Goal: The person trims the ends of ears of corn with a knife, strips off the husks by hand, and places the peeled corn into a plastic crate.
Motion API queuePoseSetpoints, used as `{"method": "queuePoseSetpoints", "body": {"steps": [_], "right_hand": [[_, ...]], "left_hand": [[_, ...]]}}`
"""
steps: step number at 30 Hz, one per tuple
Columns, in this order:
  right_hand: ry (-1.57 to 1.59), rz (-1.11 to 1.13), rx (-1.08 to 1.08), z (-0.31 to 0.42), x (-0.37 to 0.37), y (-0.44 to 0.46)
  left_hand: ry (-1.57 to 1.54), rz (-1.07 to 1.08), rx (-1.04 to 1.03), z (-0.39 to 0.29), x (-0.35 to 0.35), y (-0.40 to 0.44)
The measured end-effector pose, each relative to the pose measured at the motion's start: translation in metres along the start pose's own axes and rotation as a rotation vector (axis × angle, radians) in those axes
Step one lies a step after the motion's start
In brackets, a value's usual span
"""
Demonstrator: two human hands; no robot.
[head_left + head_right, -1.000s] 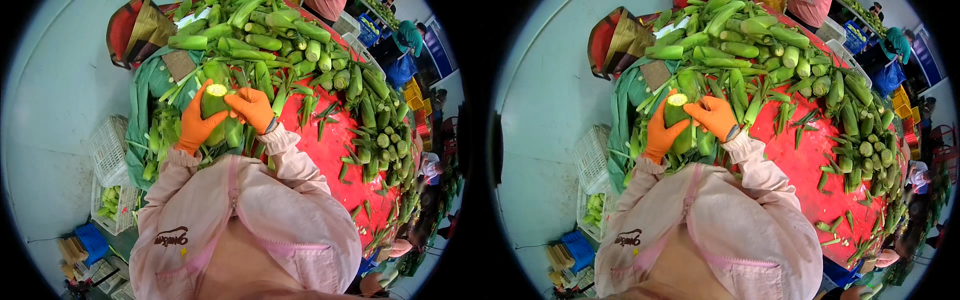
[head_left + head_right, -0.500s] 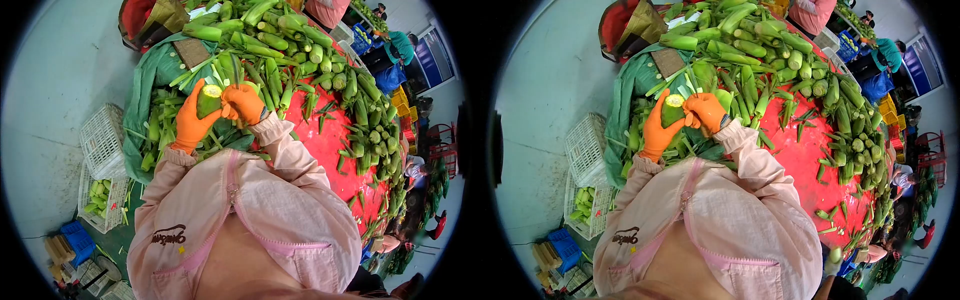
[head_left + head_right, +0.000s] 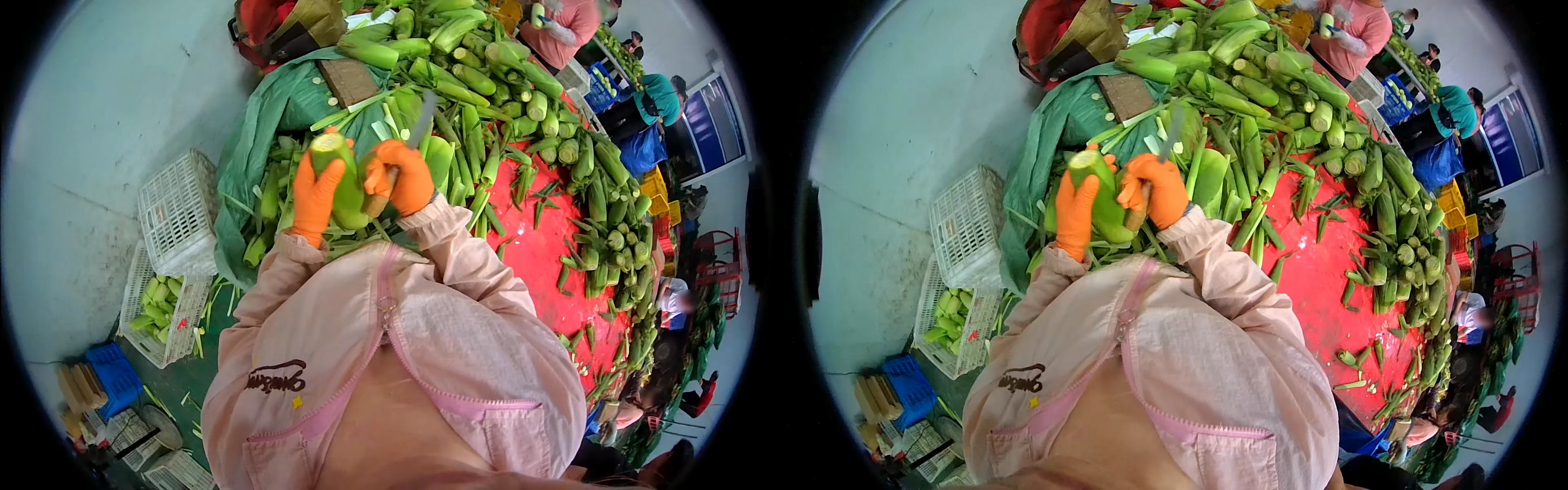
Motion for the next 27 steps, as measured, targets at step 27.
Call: {"method": "queuePoseSetpoints", "body": {"steps": [27], "right_hand": [[-0.684,0.062,-0.257,-0.008,-0.051,0.032]], "left_hand": [[0.519,-0.074,-0.119,-0.034,0.039,-0.013]]}}
Point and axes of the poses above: each hand's wrist, its own y-axis towards the middle knuckle, its own x-axis out of the back of the hand, z = x × y, the point moved 6 cm from there along y, towards the middle knuckle, and after that the axes turned 7 degrees about z, right-handed, at the moved point
